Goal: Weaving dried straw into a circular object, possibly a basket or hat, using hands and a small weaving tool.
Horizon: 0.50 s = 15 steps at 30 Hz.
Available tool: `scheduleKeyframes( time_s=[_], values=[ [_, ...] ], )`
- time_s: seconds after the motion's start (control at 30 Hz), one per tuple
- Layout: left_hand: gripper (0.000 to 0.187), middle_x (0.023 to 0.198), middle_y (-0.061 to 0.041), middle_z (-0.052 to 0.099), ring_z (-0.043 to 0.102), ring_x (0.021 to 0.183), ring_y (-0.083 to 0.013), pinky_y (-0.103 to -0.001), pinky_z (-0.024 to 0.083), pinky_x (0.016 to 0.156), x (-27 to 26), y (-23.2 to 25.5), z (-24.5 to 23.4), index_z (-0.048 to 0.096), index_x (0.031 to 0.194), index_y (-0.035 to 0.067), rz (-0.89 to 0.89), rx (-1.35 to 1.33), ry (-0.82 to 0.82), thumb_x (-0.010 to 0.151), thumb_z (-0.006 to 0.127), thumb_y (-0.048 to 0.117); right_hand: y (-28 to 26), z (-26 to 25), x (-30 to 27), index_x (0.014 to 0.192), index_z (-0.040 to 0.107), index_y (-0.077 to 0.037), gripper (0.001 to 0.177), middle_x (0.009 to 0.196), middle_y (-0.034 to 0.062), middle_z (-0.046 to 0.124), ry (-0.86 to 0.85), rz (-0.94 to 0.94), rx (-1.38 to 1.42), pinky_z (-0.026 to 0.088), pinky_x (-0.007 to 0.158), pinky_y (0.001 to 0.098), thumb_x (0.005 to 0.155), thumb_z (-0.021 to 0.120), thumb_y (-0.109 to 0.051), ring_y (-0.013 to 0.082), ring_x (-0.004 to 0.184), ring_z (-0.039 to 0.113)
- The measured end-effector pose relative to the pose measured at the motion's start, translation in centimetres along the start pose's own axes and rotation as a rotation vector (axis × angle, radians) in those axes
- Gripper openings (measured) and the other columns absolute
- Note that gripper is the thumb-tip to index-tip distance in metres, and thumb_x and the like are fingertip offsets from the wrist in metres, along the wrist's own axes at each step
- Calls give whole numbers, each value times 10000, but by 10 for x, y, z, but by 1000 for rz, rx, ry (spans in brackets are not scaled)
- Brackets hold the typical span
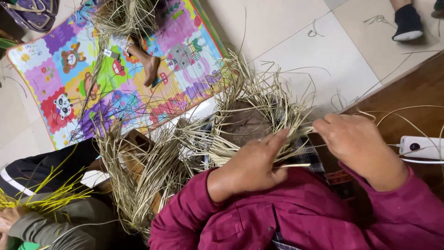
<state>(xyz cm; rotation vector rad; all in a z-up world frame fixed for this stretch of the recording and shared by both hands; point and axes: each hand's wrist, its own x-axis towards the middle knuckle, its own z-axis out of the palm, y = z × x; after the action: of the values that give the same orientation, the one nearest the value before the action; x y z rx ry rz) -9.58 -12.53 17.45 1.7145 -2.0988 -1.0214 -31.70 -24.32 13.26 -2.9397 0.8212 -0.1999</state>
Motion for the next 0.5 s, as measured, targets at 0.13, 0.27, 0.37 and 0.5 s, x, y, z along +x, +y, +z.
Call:
scheduleKeyframes(
  time_s=[0.13,0.27,0.37,0.5],
  values=[
    [744,1443,-314,523,558,1275,-480,-536,432,1064,15,6,27,425,1442,-97,79,318,328,900,661,353,-6,4,1,813,594,-126,126,695,1,523,-30,-43,33,519,607,288,850,684,-46,141,600,549],
    [533,913,-175,667,658,702,-330,-419,536,758,26,-4,56,497,1370,-119,67,449,421,967,591,219,-8,29,0,911,598,-107,58,781,17,512,84,-149,87,472,639,307,880,647,-101,161,647,539],
    [126,726,2,599,691,610,-280,-424,536,564,27,-26,74,580,986,137,78,435,349,905,515,209,0,44,-2,919,535,-243,103,798,-22,457,219,-159,-64,485,650,349,985,483,-302,193,723,573],
    [122,739,-148,680,710,722,-421,-572,520,620,23,-22,48,583,1028,179,-115,140,141,997,472,222,28,57,-7,951,582,-168,133,795,18,537,240,-103,231,522,618,389,1042,516,-238,266,693,622]
  ],
)
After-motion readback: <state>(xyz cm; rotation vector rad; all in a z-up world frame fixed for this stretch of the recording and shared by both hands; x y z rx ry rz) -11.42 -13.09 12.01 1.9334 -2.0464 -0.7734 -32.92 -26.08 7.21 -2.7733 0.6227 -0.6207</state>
